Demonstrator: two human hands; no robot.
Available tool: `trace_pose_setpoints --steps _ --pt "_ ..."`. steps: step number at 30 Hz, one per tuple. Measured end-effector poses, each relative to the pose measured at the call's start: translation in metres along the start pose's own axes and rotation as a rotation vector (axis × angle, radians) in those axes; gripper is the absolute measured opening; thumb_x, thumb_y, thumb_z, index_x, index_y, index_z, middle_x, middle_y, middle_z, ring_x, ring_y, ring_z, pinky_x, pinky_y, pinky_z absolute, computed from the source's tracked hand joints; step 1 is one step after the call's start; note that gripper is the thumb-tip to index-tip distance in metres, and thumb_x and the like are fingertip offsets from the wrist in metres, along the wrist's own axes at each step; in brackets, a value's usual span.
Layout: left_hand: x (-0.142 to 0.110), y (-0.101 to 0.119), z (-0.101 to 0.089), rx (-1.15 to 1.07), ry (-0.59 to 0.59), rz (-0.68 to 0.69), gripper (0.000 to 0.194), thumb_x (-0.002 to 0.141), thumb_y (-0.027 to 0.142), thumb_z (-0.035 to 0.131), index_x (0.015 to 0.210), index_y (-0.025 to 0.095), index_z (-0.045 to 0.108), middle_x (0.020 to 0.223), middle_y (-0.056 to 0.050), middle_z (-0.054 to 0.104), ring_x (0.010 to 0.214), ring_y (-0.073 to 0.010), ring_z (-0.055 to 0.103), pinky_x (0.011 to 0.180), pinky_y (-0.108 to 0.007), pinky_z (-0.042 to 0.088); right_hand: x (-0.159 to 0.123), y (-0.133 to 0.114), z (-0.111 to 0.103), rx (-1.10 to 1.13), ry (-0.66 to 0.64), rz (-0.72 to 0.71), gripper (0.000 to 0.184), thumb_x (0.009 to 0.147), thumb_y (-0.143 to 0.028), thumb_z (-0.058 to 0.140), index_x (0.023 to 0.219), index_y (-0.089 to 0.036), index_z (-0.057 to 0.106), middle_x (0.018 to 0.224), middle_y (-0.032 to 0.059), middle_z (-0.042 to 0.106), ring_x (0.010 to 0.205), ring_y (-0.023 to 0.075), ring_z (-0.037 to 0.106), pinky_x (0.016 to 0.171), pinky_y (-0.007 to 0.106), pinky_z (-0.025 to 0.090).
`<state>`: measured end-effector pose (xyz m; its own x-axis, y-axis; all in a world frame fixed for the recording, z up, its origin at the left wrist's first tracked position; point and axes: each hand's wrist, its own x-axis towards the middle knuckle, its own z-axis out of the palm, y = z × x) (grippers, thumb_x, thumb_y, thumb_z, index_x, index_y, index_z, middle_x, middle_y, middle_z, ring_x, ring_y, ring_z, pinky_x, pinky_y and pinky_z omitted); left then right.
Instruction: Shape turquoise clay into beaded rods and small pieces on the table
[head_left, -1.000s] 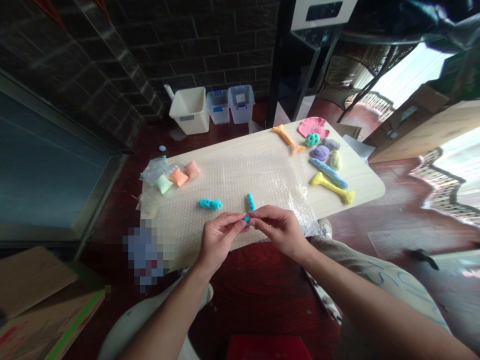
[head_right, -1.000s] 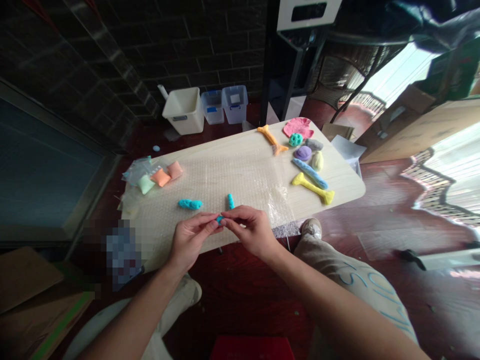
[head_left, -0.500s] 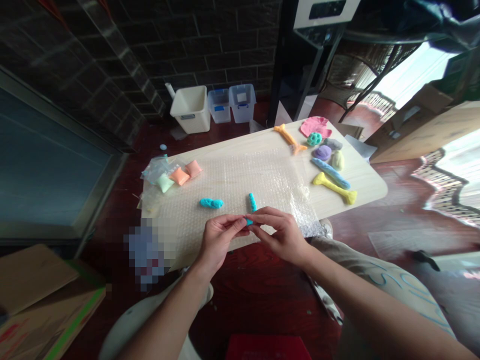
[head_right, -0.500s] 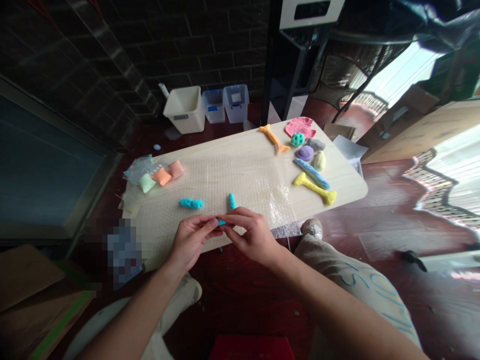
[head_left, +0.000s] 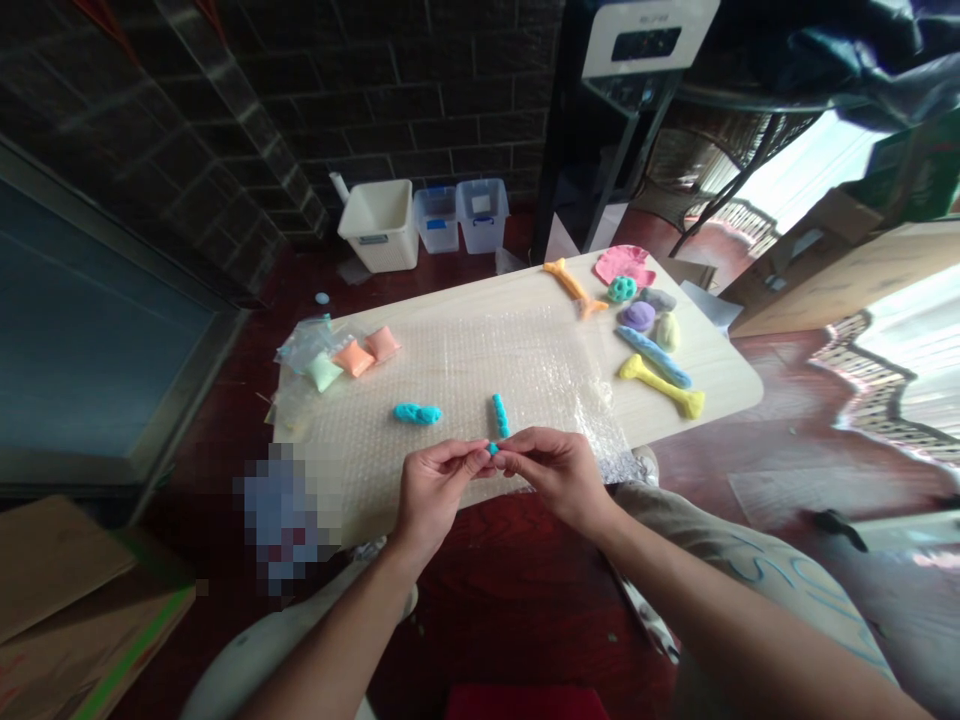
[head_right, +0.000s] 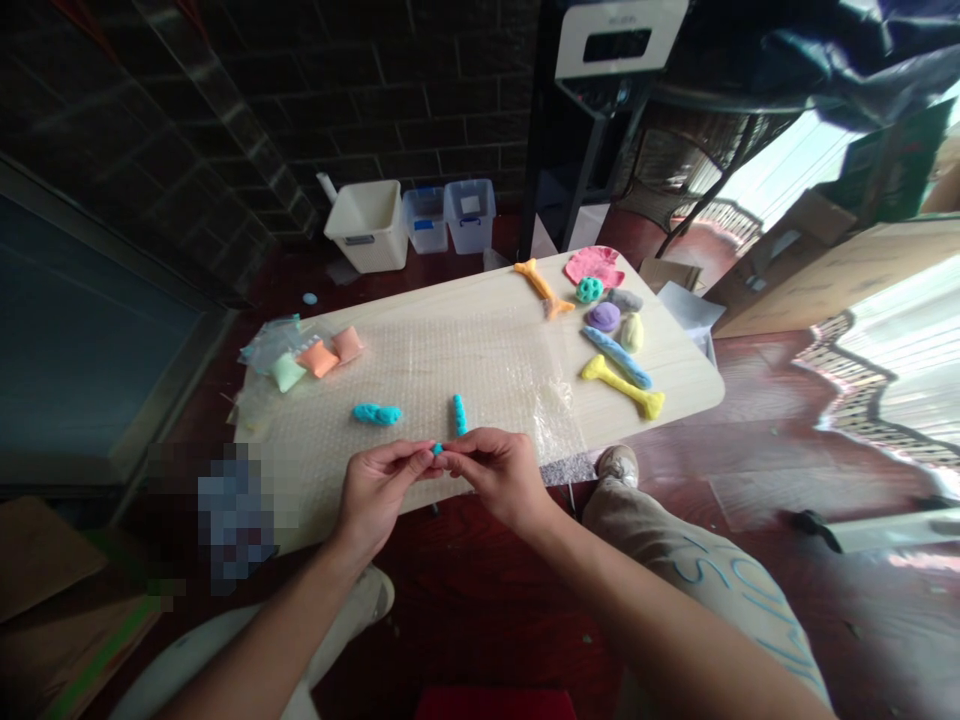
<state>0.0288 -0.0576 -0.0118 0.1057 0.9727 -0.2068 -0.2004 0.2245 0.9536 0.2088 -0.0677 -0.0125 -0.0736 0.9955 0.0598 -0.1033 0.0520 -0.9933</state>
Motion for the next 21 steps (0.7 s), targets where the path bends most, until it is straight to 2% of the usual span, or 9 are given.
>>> trace_pose_setpoints --steps 5,8,11,15,21 --pt "0.001 0.000 0.003 -0.061 0.035 -0.022 0.024 0.084 0.036 0.086 0.089 0.013 0.082 0.087 -0.009 0.083 0.073 -0.0202 0.079 0.072 -0.032 0.068 0.003 -0.002 0.000 -0.095 -0.012 -0.095 0.017 0.091 -0.034 0.081 0.102 -0.023 0.085 0.090 0.0081 0.082 0.080 0.0202 0.075 0.072 0.033 0.059" --pt "0.001 0.004 0.003 -0.076 0.006 -0.023 0.026 0.087 0.038 0.083 0.098 0.014 0.081 0.088 -0.009 0.083 0.074 -0.0205 0.079 0.072 -0.034 0.068 0.004 -0.004 -0.001 -0.146 -0.012 -0.147 0.014 0.093 -0.032 0.079 0.102 -0.024 0.085 0.089 0.0074 0.082 0.079 0.0196 0.075 0.072 0.033 0.058" --pt "0.000 0.008 0.002 -0.046 -0.040 0.000 0.030 0.086 0.035 0.084 0.109 0.017 0.082 0.090 -0.008 0.083 0.076 -0.0199 0.079 0.074 -0.034 0.068 0.005 -0.004 0.000 -0.128 0.007 -0.140 0.012 0.091 -0.034 0.081 0.095 -0.023 0.085 0.089 0.0076 0.081 0.081 0.0202 0.075 0.074 0.033 0.060" --pt "-0.001 0.007 0.001 -0.020 -0.045 0.012 0.028 0.083 0.034 0.087 0.105 0.016 0.083 0.089 -0.009 0.083 0.075 -0.0195 0.078 0.074 -0.034 0.068 0.004 -0.003 -0.001 -0.075 0.011 -0.113 0.020 0.092 -0.035 0.079 0.107 -0.023 0.083 0.093 0.0083 0.082 0.083 0.0207 0.077 0.073 0.033 0.062" --pt "-0.001 0.009 0.003 -0.078 -0.079 -0.138 0.030 0.082 0.040 0.087 0.094 0.012 0.084 0.075 -0.008 0.078 0.062 -0.0158 0.071 0.064 -0.029 0.063 0.003 -0.013 -0.008 -0.392 -0.132 -0.294 0.023 0.099 -0.025 0.070 0.119 -0.025 0.081 0.090 0.0071 0.077 0.079 0.0185 0.073 0.071 0.031 0.058"
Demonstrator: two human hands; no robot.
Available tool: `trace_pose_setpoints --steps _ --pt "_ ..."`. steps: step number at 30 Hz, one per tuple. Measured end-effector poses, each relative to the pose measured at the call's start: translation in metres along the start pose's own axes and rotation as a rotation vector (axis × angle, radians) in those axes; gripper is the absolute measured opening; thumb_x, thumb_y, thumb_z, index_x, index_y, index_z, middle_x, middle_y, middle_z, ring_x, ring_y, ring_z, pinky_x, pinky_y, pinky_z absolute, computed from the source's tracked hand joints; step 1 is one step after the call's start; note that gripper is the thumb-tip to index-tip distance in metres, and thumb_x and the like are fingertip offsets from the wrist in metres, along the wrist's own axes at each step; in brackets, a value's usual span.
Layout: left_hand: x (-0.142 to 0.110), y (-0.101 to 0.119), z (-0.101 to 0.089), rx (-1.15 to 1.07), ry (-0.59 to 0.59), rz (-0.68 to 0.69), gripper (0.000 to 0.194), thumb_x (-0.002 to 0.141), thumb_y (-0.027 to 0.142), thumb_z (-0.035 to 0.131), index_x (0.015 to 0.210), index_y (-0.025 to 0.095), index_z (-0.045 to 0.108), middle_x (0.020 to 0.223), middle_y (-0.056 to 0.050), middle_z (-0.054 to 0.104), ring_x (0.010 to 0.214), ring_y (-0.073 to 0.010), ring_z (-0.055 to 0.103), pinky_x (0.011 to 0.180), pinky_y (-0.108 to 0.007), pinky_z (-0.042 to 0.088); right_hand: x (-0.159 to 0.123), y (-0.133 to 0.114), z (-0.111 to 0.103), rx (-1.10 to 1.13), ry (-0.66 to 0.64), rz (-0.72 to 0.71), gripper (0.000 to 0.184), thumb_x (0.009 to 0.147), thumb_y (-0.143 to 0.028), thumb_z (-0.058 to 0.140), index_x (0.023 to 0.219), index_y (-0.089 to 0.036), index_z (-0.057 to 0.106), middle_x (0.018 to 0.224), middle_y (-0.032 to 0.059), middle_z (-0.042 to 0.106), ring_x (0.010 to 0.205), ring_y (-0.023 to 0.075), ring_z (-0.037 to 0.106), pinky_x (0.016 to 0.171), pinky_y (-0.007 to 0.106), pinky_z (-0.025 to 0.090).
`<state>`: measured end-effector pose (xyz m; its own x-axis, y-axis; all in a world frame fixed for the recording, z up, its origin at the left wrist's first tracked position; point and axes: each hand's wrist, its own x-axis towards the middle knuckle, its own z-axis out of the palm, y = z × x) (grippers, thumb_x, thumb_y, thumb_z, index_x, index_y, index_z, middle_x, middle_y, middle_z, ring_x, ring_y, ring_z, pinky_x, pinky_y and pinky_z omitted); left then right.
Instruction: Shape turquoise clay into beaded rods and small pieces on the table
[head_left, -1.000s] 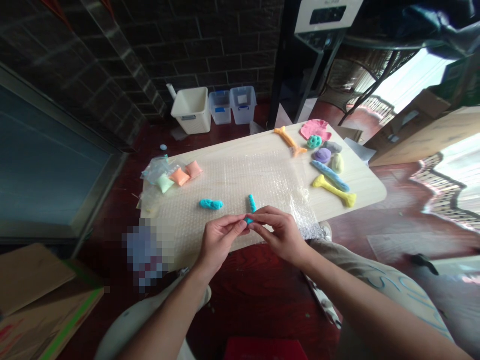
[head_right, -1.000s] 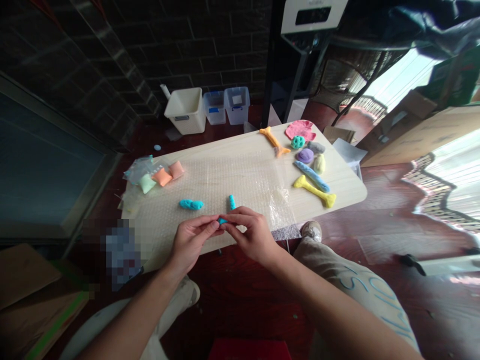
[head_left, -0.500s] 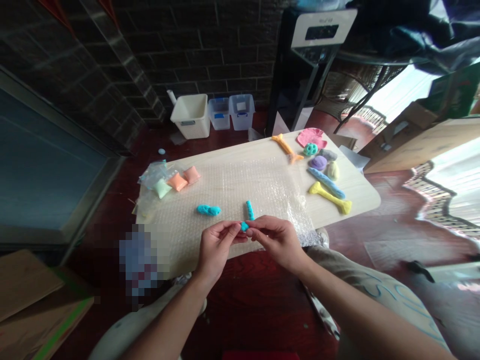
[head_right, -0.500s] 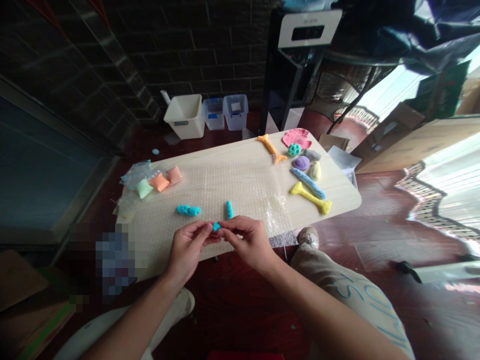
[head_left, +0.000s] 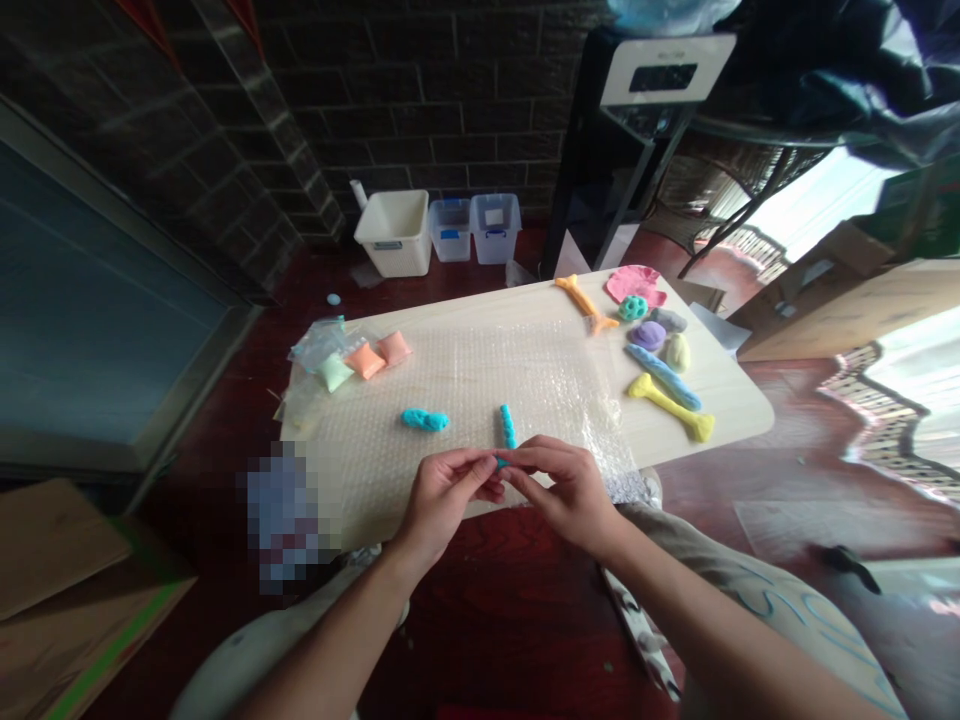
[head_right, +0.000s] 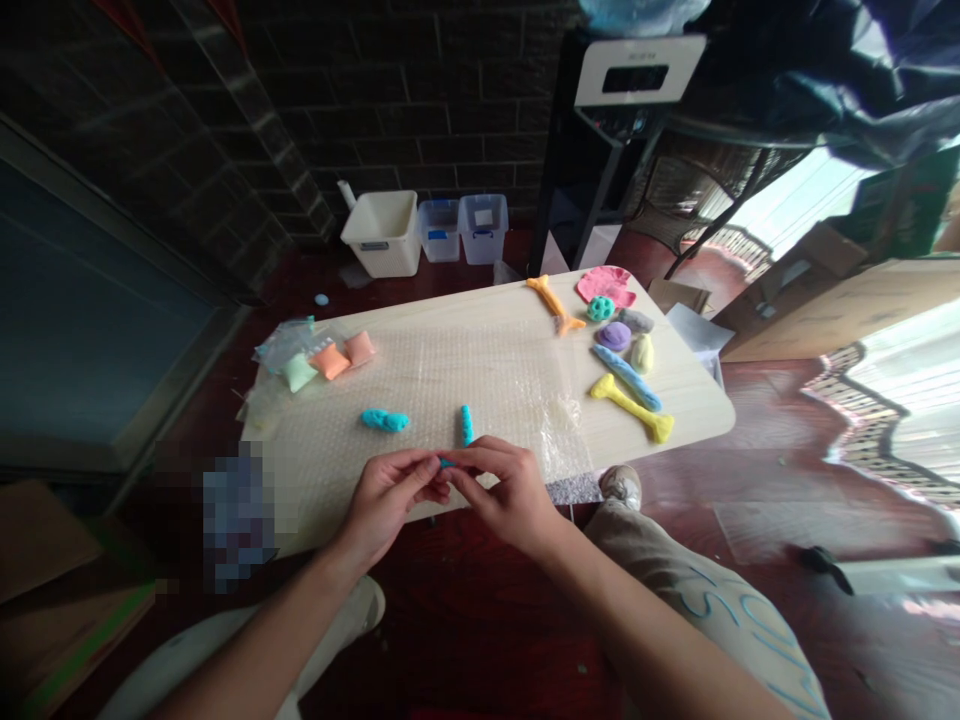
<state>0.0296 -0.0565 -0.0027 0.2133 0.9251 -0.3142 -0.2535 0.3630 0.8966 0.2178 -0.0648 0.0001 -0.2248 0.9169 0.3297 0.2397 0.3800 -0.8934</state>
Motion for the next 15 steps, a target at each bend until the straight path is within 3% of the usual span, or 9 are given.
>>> trace_pose_setpoints --steps 4,8,15 --pt "0.0002 0.0029 0.0038 -0.017 -0.019 0.013 0.034 0.081 0.043 0.087 0.094 0.012 0.084 0.084 -0.011 0.080 0.070 -0.0175 0.073 0.069 -0.030 0.063 -0.0010 -0.0005 -0.0029 -0.100 -0.021 -0.034 0.024 0.100 -0.024 0.068 0.121 -0.025 0.080 0.090 0.0067 0.076 0.078 0.0185 0.073 0.070 0.030 0.058" --pt "0.0022 0.0008 0.0042 -0.103 -0.038 -0.007 0.039 0.077 0.040 0.091 0.106 0.015 0.084 0.099 -0.012 0.082 0.084 -0.0214 0.077 0.083 -0.036 0.064 -0.0009 0.0023 -0.0016 -0.140 -0.004 -0.022 0.017 0.099 -0.023 0.071 0.113 -0.024 0.081 0.085 0.0049 0.076 0.073 0.0180 0.073 0.067 0.030 0.060" --pt "0.0050 -0.0047 -0.0016 -0.174 -0.036 -0.027 0.036 0.075 0.040 0.092 0.098 0.013 0.085 0.094 -0.012 0.083 0.081 -0.0198 0.077 0.084 -0.035 0.062 0.0009 0.0047 0.0000 -0.167 -0.070 -0.081 0.029 0.098 -0.025 0.071 0.126 -0.026 0.077 0.105 0.0097 0.074 0.080 0.0199 0.073 0.070 0.033 0.063"
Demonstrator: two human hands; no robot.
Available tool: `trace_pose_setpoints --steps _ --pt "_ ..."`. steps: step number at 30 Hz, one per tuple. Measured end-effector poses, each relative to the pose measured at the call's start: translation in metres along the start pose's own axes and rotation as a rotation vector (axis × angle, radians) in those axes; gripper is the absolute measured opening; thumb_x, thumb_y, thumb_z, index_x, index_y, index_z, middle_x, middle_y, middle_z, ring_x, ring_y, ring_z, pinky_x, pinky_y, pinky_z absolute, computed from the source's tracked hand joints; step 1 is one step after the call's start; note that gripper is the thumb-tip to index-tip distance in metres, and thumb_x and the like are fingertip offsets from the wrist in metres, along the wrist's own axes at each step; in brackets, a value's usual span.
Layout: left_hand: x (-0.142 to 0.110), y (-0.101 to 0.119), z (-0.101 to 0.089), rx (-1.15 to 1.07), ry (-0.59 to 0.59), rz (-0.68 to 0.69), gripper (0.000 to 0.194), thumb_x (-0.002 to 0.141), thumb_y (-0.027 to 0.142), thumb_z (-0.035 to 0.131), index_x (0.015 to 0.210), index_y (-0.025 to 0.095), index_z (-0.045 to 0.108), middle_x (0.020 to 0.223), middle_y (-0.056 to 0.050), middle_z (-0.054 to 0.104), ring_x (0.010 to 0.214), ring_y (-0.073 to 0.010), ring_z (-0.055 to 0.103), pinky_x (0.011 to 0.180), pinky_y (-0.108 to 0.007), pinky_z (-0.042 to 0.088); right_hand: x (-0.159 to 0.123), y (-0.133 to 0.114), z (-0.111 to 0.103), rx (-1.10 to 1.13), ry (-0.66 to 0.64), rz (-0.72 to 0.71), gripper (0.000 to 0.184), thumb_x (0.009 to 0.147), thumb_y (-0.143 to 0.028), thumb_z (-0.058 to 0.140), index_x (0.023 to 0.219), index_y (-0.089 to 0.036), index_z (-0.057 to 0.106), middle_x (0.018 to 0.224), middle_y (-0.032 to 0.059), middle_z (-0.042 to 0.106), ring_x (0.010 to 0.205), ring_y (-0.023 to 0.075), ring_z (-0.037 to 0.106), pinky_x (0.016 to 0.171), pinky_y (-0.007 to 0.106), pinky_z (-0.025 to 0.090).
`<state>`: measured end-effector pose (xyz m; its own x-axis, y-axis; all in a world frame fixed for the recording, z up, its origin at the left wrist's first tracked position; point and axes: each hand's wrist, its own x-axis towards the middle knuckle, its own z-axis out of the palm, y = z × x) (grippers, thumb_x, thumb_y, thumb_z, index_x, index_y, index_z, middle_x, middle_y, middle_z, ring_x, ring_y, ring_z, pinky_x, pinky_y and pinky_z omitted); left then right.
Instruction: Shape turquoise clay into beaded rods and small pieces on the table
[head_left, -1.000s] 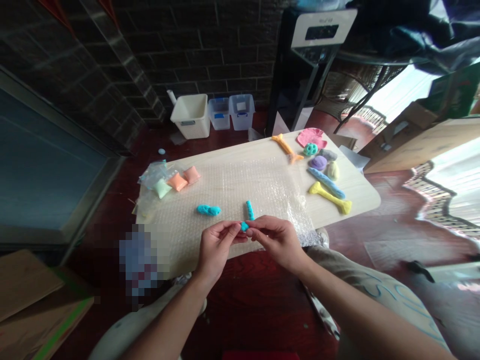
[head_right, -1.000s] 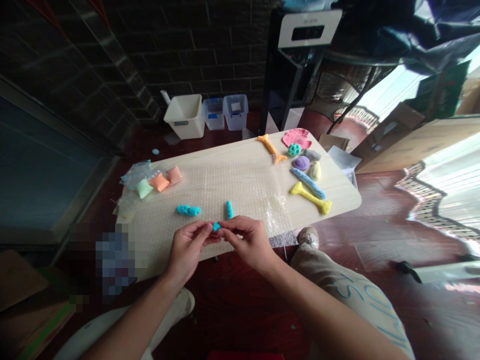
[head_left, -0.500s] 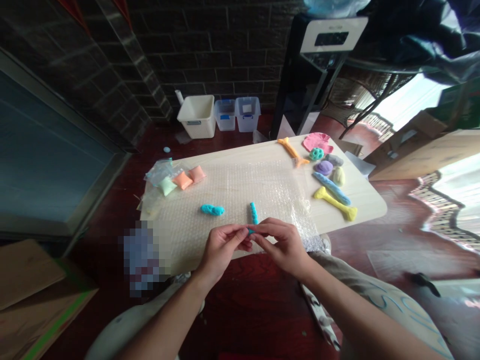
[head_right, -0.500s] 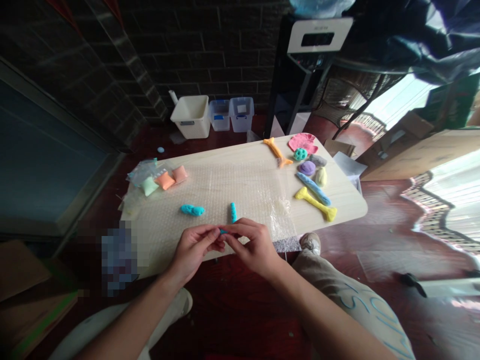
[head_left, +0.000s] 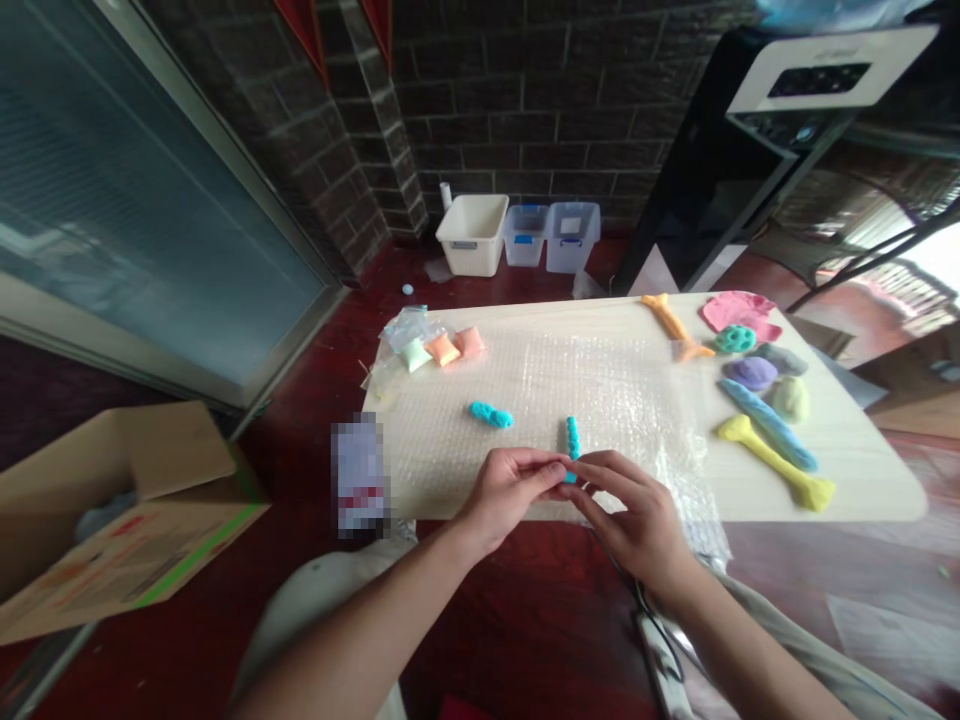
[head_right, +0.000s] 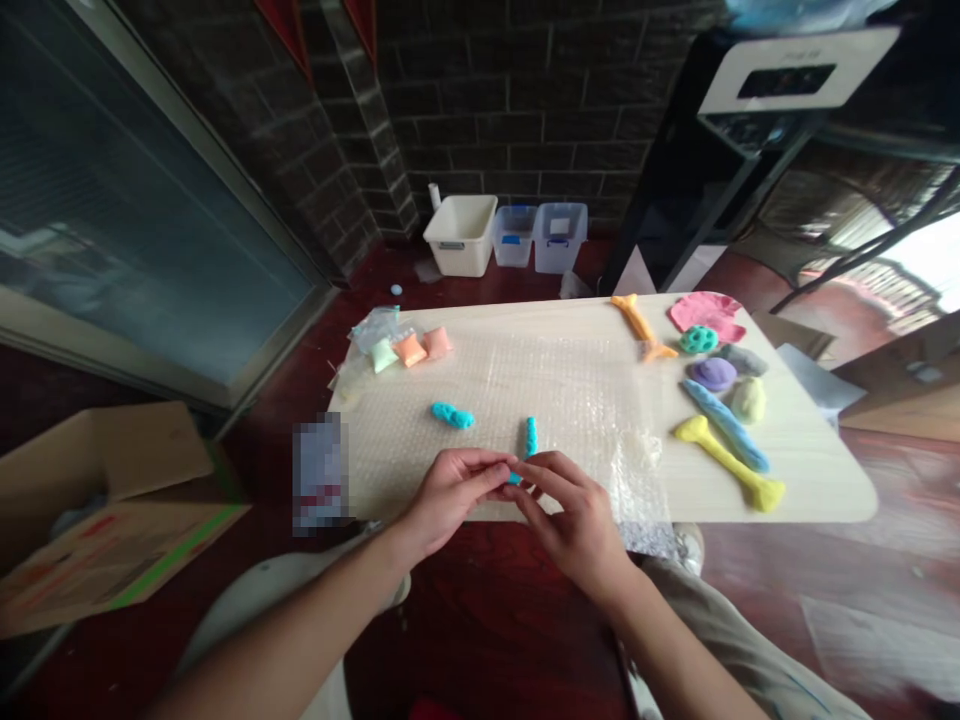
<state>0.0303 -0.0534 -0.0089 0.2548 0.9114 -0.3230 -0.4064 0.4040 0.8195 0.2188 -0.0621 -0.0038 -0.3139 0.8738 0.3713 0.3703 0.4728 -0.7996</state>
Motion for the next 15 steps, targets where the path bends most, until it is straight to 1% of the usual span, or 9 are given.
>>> trace_pose_setpoints --steps 3,6,8,10,13,15 --pt "-0.0011 0.0010 0.0002 0.053 -0.030 -0.002 0.039 0.076 0.043 0.091 0.098 0.012 0.084 0.092 -0.013 0.083 0.080 -0.0197 0.076 0.082 -0.033 0.060 0.0002 0.0012 0.0004 0.010 -0.007 0.020 0.026 0.099 -0.025 0.070 0.123 -0.027 0.078 0.098 0.0089 0.075 0.081 0.0217 0.074 0.072 0.034 0.063" --pt "-0.0015 0.0015 0.0014 0.023 -0.059 -0.049 0.041 0.075 0.043 0.092 0.100 0.011 0.084 0.093 -0.013 0.082 0.081 -0.0194 0.076 0.083 -0.033 0.060 -0.0009 0.0014 0.0001 0.000 0.005 0.016 0.025 0.100 -0.025 0.069 0.123 -0.027 0.078 0.096 0.0082 0.075 0.080 0.0220 0.074 0.071 0.034 0.063" --pt "-0.0009 0.0013 0.0020 -0.039 -0.036 -0.064 0.042 0.072 0.041 0.094 0.100 0.012 0.083 0.095 -0.013 0.082 0.081 -0.0196 0.076 0.084 -0.035 0.061 -0.0023 0.0016 0.0000 -0.026 0.026 0.002 0.029 0.099 -0.025 0.070 0.127 -0.028 0.076 0.097 0.0079 0.076 0.078 0.0217 0.074 0.070 0.034 0.063" --pt "-0.0001 0.0008 0.0023 -0.093 0.021 -0.052 0.042 0.067 0.039 0.097 0.095 0.012 0.082 0.092 -0.011 0.082 0.080 -0.0202 0.077 0.083 -0.036 0.062 -0.0039 0.0018 0.0000 -0.051 0.054 0.002 0.031 0.098 -0.024 0.070 0.129 -0.029 0.075 0.098 0.0076 0.077 0.076 0.0220 0.075 0.069 0.035 0.063" --pt "0.0000 0.0003 0.0026 -0.119 0.082 -0.037 0.040 0.063 0.039 0.100 0.084 0.011 0.081 0.082 -0.010 0.081 0.075 -0.0206 0.077 0.082 -0.038 0.063 -0.0051 0.0017 0.0000 -0.055 0.083 0.006 0.023 0.097 -0.023 0.071 0.118 -0.029 0.078 0.101 0.0076 0.080 0.082 0.0242 0.077 0.073 0.036 0.065" --pt "-0.0007 -0.0001 0.0032 -0.114 0.084 -0.033 0.038 0.064 0.039 0.099 0.084 0.011 0.082 0.081 -0.011 0.081 0.073 -0.0210 0.077 0.083 -0.040 0.063 -0.0046 0.0009 -0.0002 -0.034 0.105 0.019 0.017 0.097 -0.023 0.071 0.110 -0.028 0.081 0.101 0.0078 0.081 0.087 0.0253 0.078 0.076 0.037 0.065"
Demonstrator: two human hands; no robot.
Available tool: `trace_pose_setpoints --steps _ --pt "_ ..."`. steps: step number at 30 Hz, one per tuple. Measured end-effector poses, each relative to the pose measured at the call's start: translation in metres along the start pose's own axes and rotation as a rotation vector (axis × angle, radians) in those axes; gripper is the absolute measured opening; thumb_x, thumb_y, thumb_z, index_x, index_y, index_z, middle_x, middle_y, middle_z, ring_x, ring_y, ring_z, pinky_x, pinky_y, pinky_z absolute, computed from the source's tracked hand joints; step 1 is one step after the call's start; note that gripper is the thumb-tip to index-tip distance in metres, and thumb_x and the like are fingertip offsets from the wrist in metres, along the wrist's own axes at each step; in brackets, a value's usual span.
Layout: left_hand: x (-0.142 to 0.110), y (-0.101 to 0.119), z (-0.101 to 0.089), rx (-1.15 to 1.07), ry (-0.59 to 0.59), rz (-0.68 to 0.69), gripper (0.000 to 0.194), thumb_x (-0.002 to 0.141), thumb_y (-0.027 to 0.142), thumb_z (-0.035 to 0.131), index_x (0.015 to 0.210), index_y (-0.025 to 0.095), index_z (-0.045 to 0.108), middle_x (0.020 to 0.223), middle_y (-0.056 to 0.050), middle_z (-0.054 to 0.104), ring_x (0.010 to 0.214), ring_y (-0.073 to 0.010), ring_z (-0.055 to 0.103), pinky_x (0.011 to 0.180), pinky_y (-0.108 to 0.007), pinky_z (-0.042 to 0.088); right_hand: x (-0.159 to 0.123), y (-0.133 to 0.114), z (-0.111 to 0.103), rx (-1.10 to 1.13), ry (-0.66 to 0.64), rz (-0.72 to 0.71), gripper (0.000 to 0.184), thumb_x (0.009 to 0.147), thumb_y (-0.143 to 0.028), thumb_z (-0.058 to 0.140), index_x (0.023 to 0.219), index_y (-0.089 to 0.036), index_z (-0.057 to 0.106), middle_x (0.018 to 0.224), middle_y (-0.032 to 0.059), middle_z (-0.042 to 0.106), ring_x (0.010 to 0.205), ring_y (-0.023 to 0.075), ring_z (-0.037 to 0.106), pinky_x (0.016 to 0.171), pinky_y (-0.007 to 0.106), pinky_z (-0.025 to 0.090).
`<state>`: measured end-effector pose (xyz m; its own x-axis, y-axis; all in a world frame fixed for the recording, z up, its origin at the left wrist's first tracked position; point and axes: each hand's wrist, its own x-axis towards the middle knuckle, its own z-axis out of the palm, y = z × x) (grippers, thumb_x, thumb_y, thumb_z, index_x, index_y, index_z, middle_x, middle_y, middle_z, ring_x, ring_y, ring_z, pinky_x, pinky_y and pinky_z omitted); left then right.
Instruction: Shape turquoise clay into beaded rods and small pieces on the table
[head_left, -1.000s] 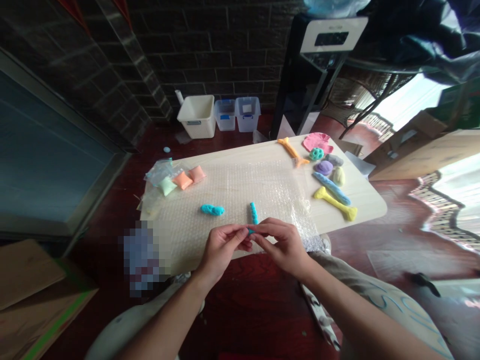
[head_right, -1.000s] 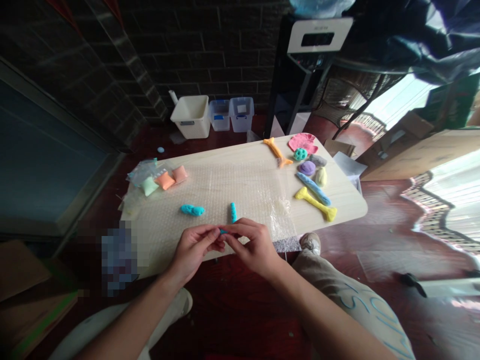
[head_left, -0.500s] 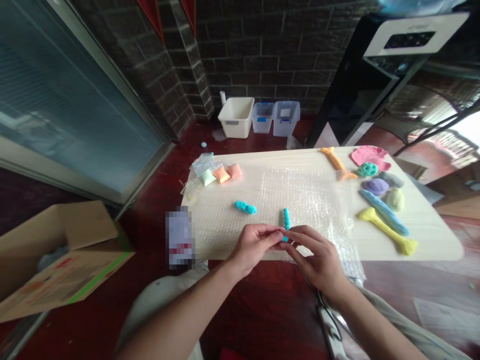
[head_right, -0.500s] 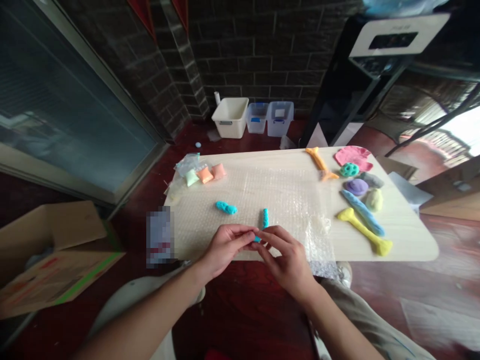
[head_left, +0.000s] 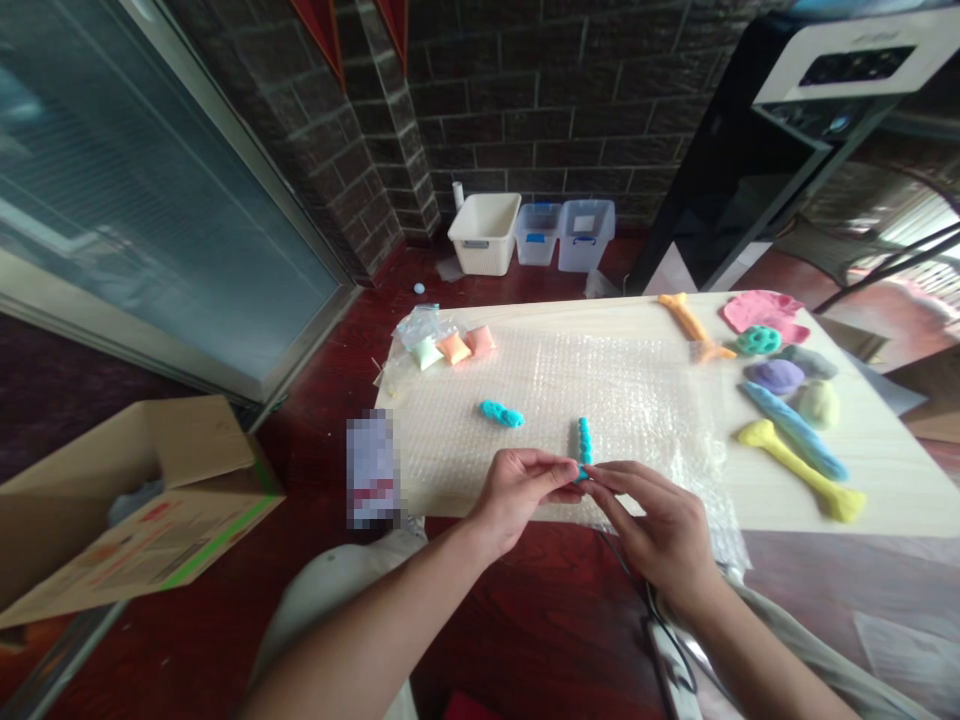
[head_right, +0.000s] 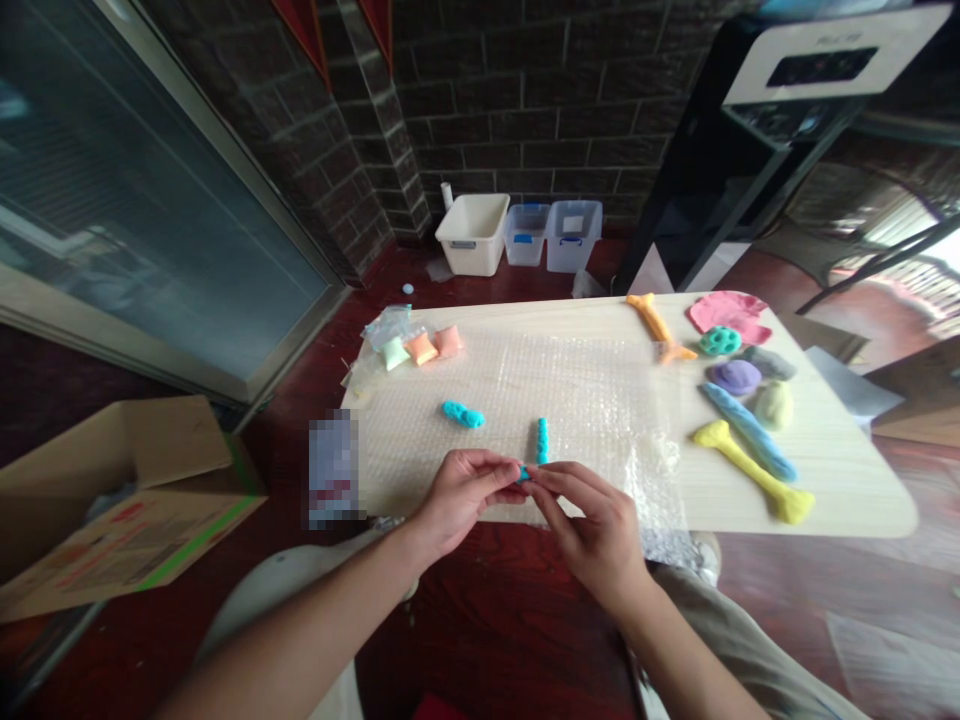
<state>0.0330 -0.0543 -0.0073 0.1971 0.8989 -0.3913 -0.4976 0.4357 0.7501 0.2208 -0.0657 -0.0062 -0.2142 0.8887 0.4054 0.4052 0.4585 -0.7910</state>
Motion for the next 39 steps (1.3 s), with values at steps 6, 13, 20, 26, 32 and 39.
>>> trace_pose_setpoints --steps 6,13,20,26,32,39 --pt "0.000 -0.004 0.003 0.008 0.022 0.078 0.040 0.063 0.036 0.100 0.093 0.014 0.086 0.094 -0.012 0.084 0.085 -0.0230 0.079 0.091 -0.042 0.063 0.002 -0.003 0.002 0.096 0.055 0.137 0.010 0.095 -0.028 0.075 0.100 -0.028 0.084 0.097 0.0075 0.080 0.085 0.0245 0.077 0.075 0.036 0.063" --pt "-0.003 -0.003 0.001 0.034 0.021 0.068 0.033 0.063 0.033 0.100 0.086 0.014 0.085 0.086 -0.010 0.083 0.074 -0.0180 0.076 0.079 -0.034 0.063 -0.001 -0.006 0.008 0.147 0.060 0.146 0.011 0.096 -0.029 0.074 0.097 -0.025 0.084 0.094 0.0085 0.081 0.083 0.0238 0.077 0.074 0.037 0.065" --pt "0.001 0.008 0.000 -0.089 -0.015 0.004 0.035 0.074 0.023 0.093 0.107 0.017 0.082 0.091 -0.005 0.080 0.076 -0.0146 0.074 0.077 -0.028 0.062 0.003 0.003 0.002 0.207 0.042 0.299 0.030 0.100 -0.039 0.068 0.122 -0.021 0.076 0.091 0.0086 0.080 0.077 0.0204 0.076 0.068 0.032 0.063" --pt "0.008 0.014 -0.005 -0.230 0.013 -0.059 0.030 0.077 0.024 0.091 0.104 0.014 0.081 0.092 -0.004 0.076 0.078 -0.0125 0.072 0.077 -0.026 0.062 0.012 0.025 -0.006 -0.127 0.028 0.350 0.040 0.098 -0.051 0.068 0.113 -0.015 0.076 0.093 0.0118 0.077 0.068 0.0195 0.072 0.059 0.030 0.057" --pt "0.007 0.010 -0.005 -0.292 0.033 -0.118 0.029 0.077 0.029 0.092 0.096 0.012 0.077 0.083 -0.003 0.070 0.075 -0.0136 0.069 0.071 -0.026 0.061 0.021 0.028 0.012 -0.531 -0.106 0.328 0.037 0.096 -0.053 0.069 0.100 -0.016 0.072 0.092 0.0123 0.075 0.076 0.0241 0.072 0.063 0.032 0.049" --pt "0.007 0.016 -0.011 -0.291 0.126 -0.115 0.039 0.071 0.038 0.096 0.089 0.013 0.072 0.080 -0.002 0.067 0.069 -0.0125 0.064 0.063 -0.025 0.057 0.040 0.031 0.013 -0.515 -0.227 0.512 0.023 0.089 -0.039 0.075 0.079 -0.018 0.070 0.072 0.0079 0.074 0.065 0.0208 0.068 0.057 0.029 0.037"
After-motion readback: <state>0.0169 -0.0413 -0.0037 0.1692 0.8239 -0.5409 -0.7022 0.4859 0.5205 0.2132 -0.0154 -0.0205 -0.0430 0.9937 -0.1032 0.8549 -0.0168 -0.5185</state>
